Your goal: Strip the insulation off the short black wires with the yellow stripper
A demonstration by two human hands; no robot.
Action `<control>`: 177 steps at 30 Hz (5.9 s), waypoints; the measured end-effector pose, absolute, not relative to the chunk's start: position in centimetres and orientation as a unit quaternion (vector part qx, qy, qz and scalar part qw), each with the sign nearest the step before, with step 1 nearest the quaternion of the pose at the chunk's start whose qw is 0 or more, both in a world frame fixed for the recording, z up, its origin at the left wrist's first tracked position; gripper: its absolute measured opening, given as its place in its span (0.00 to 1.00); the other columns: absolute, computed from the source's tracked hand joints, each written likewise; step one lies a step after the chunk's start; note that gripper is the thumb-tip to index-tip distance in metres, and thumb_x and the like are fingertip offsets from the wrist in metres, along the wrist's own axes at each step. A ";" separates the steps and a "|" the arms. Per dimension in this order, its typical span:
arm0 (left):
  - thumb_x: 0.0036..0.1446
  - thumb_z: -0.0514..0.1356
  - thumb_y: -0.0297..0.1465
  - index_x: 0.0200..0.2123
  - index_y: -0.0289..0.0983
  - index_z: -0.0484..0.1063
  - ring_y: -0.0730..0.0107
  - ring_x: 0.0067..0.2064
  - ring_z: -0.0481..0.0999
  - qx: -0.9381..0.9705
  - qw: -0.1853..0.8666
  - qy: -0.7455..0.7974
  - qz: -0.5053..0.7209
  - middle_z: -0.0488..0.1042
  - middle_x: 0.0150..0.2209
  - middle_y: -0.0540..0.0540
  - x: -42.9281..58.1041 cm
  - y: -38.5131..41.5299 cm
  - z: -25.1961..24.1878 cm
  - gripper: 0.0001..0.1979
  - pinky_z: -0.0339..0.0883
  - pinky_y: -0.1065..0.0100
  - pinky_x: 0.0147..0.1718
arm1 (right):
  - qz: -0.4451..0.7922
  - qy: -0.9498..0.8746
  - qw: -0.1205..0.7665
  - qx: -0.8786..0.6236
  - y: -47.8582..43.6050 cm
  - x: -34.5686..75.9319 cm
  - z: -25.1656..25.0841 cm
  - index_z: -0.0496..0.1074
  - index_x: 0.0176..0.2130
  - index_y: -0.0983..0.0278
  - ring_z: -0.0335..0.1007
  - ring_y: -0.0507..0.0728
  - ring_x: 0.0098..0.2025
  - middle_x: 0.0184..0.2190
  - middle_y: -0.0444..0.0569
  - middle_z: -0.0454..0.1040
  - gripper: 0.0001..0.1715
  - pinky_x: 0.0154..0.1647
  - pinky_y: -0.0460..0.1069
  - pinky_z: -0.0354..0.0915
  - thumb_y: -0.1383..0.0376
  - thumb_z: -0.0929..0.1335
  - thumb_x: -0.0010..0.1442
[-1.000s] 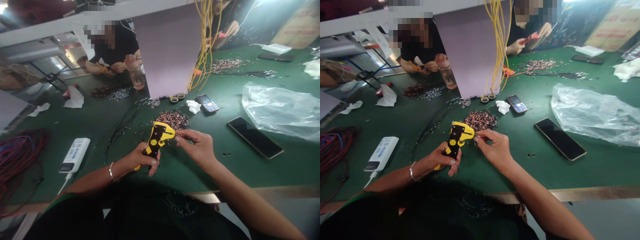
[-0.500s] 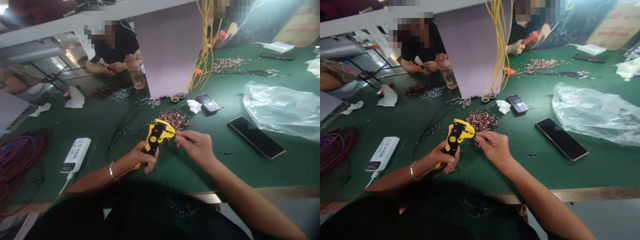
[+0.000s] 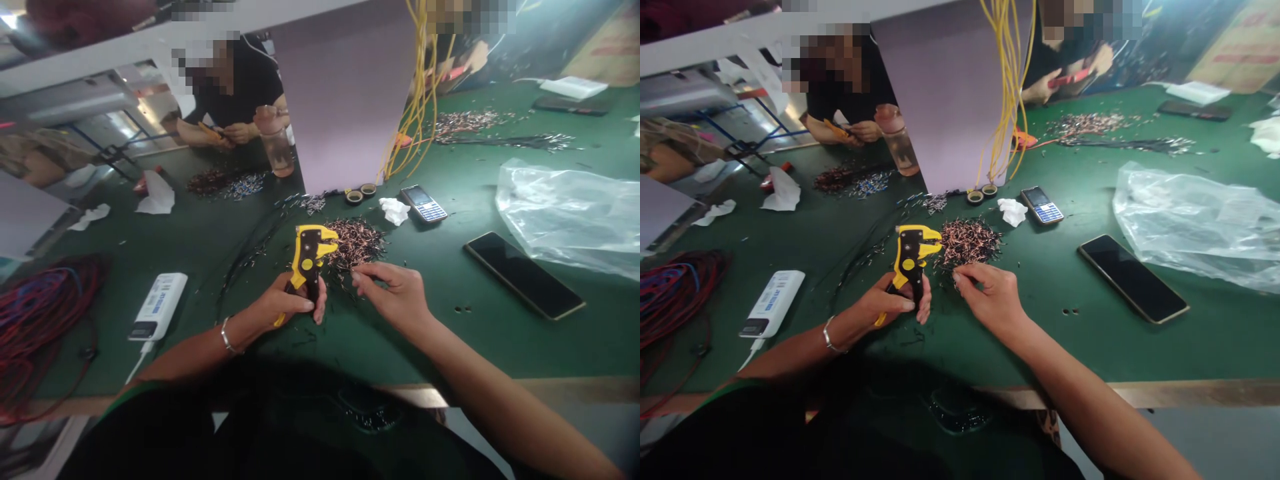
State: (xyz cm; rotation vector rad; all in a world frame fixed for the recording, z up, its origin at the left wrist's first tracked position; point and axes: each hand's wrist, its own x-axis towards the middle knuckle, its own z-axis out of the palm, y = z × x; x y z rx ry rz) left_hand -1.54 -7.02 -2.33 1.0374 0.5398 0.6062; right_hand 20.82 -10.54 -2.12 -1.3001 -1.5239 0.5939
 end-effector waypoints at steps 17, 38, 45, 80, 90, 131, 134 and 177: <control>0.43 0.69 0.26 0.42 0.32 0.73 0.63 0.33 0.78 0.479 0.800 0.259 0.252 0.78 0.34 0.42 -1.6 -6.9 -2.3 0.20 0.73 0.60 0.37 | 0.234 -0.617 0.527 -0.535 -11.0 20.5 -2.0 0.82 0.30 0.59 0.76 0.54 0.25 0.22 0.44 0.80 0.08 0.32 0.49 0.74 0.64 0.70 0.57; 0.43 0.68 0.30 0.43 0.33 0.73 0.62 0.34 0.77 0.488 0.824 0.214 0.194 0.77 0.35 0.42 -1.4 -7.2 -1.8 0.21 0.69 0.62 0.38 | 0.180 -0.665 0.512 -0.514 -11.2 20.0 -2.1 0.80 0.29 0.61 0.76 0.53 0.25 0.25 0.46 0.81 0.12 0.29 0.48 0.72 0.68 0.67 0.59; 0.43 0.69 0.30 0.44 0.33 0.72 0.63 0.35 0.76 0.505 0.812 0.230 0.182 0.76 0.36 0.43 -1.1 -7.3 -1.9 0.22 0.68 0.62 0.38 | 0.110 -0.709 0.505 -0.480 -11.4 19.8 -2.3 0.78 0.29 0.65 0.71 0.51 0.22 0.22 0.47 0.77 0.12 0.25 0.46 0.67 0.70 0.66 0.61; 0.43 0.66 0.26 0.39 0.36 0.70 0.68 0.37 0.73 0.613 0.728 0.257 0.169 0.73 0.36 0.46 -1.0 -7.4 -2.4 0.17 0.67 0.69 0.33 | 0.046 -0.741 0.481 -0.467 -11.5 19.4 -2.3 0.74 0.24 0.66 0.65 0.50 0.19 0.18 0.45 0.70 0.15 0.22 0.47 0.60 0.73 0.65 0.60; 0.43 0.62 0.23 0.38 0.35 0.69 0.70 0.35 0.73 0.674 0.658 0.285 0.178 0.72 0.34 0.48 -0.6 -7.6 -2.5 0.15 0.70 0.67 0.35 | 0.083 -0.738 0.478 -0.469 -11.6 19.1 -2.3 0.73 0.23 0.64 0.65 0.50 0.20 0.18 0.44 0.71 0.16 0.22 0.46 0.61 0.72 0.64 0.60; 0.44 0.60 0.23 0.34 0.35 0.68 0.74 0.29 0.70 0.710 0.599 0.323 0.182 0.72 0.29 0.50 -0.7 -8.2 -2.9 0.10 0.67 0.71 0.29 | 0.198 -0.687 0.458 -0.529 -11.9 18.9 -2.2 0.64 0.17 0.63 0.61 0.48 0.19 0.15 0.41 0.66 0.14 0.22 0.44 0.58 0.71 0.65 0.53; 0.43 0.60 0.24 0.33 0.35 0.67 0.75 0.27 0.70 0.692 0.608 0.342 0.185 0.71 0.26 0.51 -0.5 -8.4 -2.6 0.10 0.66 0.72 0.28 | 0.201 -0.683 0.454 -0.535 -11.9 18.8 -2.2 0.65 0.18 0.63 0.61 0.48 0.19 0.15 0.40 0.67 0.14 0.22 0.44 0.59 0.71 0.65 0.53; 0.44 0.66 0.26 0.40 0.32 0.69 0.72 0.29 0.74 0.594 0.685 0.361 0.219 0.73 0.30 0.48 -0.7 -8.2 -3.3 0.17 0.69 0.67 0.31 | 0.304 -0.616 0.450 -0.570 -11.1 19.0 -3.2 0.73 0.22 0.63 0.65 0.49 0.21 0.18 0.42 0.72 0.13 0.25 0.46 0.61 0.65 0.66 0.56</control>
